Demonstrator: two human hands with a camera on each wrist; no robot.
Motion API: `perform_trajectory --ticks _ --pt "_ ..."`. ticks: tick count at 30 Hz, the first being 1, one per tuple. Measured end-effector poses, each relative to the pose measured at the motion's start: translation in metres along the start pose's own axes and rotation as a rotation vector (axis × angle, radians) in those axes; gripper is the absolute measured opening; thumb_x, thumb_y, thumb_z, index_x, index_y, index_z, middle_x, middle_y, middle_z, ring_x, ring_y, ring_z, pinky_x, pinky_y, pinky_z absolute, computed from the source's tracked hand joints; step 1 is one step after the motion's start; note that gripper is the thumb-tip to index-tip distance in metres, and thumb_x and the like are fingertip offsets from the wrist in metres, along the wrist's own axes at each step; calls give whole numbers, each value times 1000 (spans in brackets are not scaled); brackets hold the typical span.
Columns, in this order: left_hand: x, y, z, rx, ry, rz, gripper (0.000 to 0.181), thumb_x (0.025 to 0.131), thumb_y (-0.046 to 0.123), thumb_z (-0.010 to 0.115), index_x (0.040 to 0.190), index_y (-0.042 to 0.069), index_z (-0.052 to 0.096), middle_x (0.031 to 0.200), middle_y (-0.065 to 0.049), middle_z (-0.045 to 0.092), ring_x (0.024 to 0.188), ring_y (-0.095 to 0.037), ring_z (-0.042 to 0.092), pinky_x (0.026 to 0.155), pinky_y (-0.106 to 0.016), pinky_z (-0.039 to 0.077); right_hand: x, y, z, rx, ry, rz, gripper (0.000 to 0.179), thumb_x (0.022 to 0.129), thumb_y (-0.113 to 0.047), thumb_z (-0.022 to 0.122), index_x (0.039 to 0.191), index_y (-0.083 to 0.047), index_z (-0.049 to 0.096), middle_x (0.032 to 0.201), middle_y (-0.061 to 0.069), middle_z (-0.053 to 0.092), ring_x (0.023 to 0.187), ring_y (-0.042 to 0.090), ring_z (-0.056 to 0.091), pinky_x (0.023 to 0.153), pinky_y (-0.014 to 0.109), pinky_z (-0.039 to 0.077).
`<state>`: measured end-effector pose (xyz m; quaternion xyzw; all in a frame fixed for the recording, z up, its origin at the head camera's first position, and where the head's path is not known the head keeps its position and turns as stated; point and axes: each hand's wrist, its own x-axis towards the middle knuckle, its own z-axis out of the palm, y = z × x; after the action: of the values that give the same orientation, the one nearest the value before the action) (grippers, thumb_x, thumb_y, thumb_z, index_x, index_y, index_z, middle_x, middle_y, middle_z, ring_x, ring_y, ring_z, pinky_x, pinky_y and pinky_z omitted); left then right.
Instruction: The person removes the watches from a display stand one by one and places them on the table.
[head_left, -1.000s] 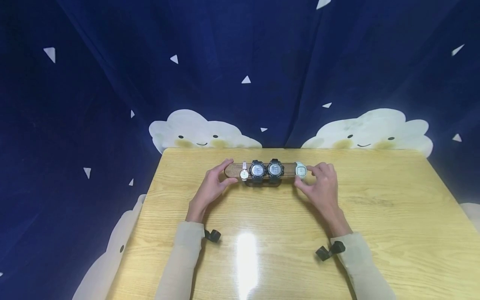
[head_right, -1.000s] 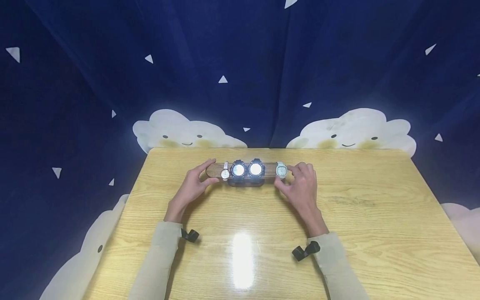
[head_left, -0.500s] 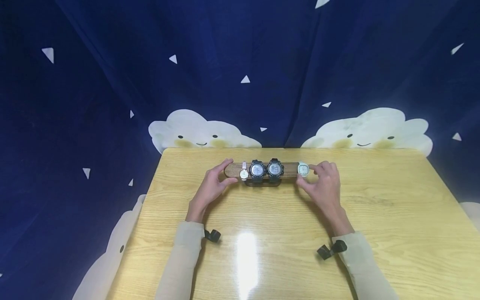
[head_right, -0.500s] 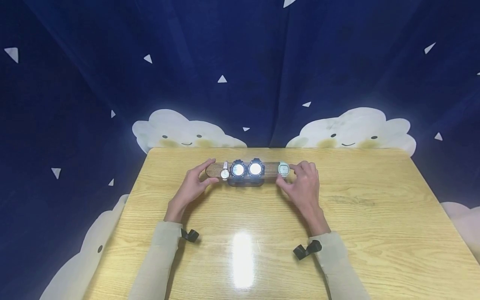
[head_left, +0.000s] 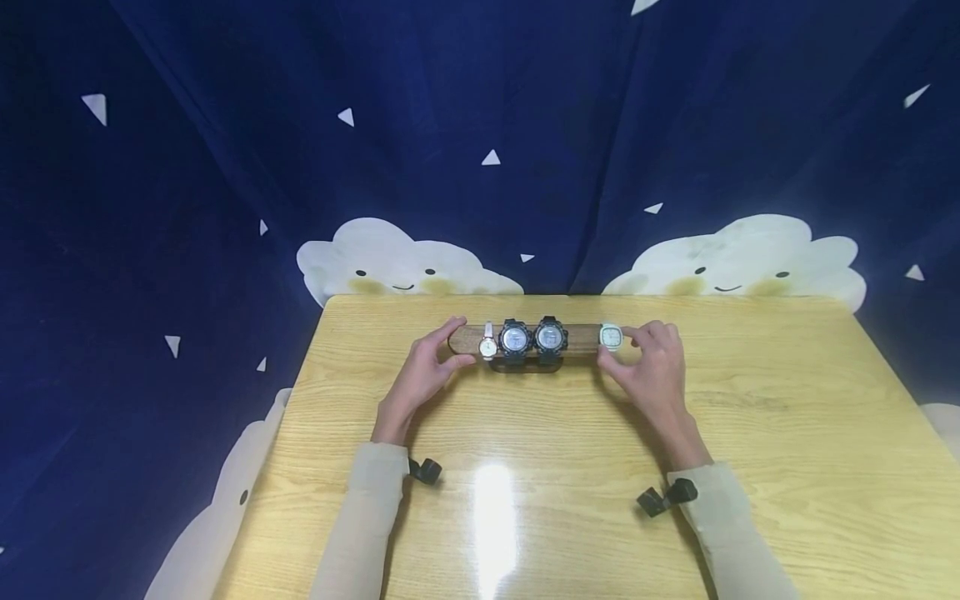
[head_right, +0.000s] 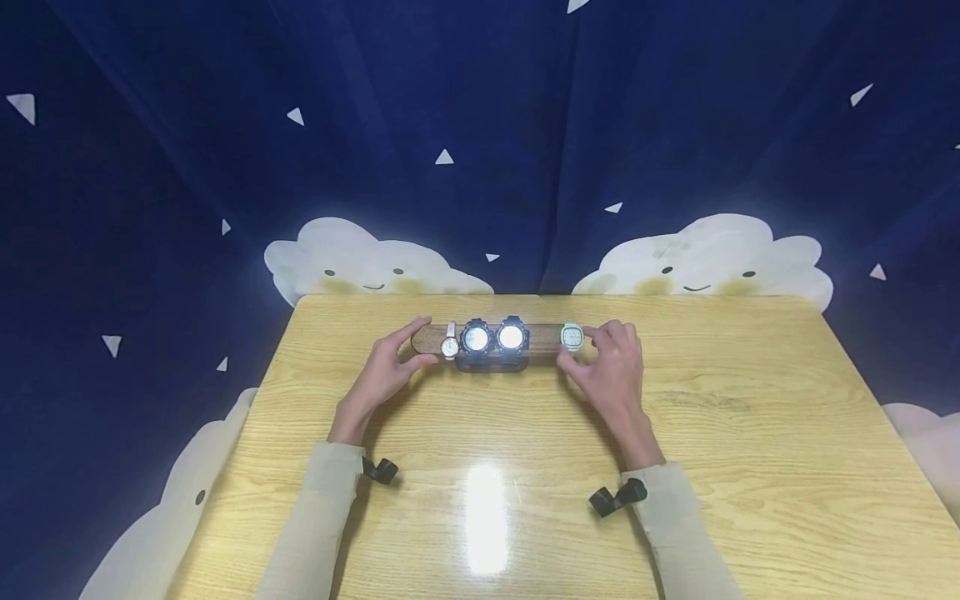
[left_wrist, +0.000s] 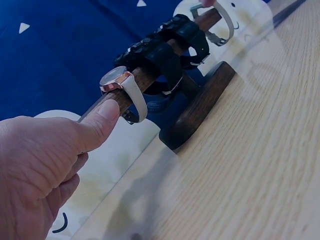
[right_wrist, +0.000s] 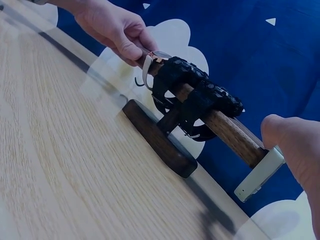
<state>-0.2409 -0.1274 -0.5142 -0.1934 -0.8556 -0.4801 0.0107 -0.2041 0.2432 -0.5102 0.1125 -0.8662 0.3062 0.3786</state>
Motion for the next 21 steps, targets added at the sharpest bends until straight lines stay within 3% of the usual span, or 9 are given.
perform_trajectory --ticks 21 --pt "0 1 0 10 -1 -20 70 91 24 80 155 15 51 160 -16 46 150 -32 41 125 -48 32 1 6 -5 -29 -21 38 43 75 -27 82 99 9 77 80 19 59 79 35 45 70 38 33"
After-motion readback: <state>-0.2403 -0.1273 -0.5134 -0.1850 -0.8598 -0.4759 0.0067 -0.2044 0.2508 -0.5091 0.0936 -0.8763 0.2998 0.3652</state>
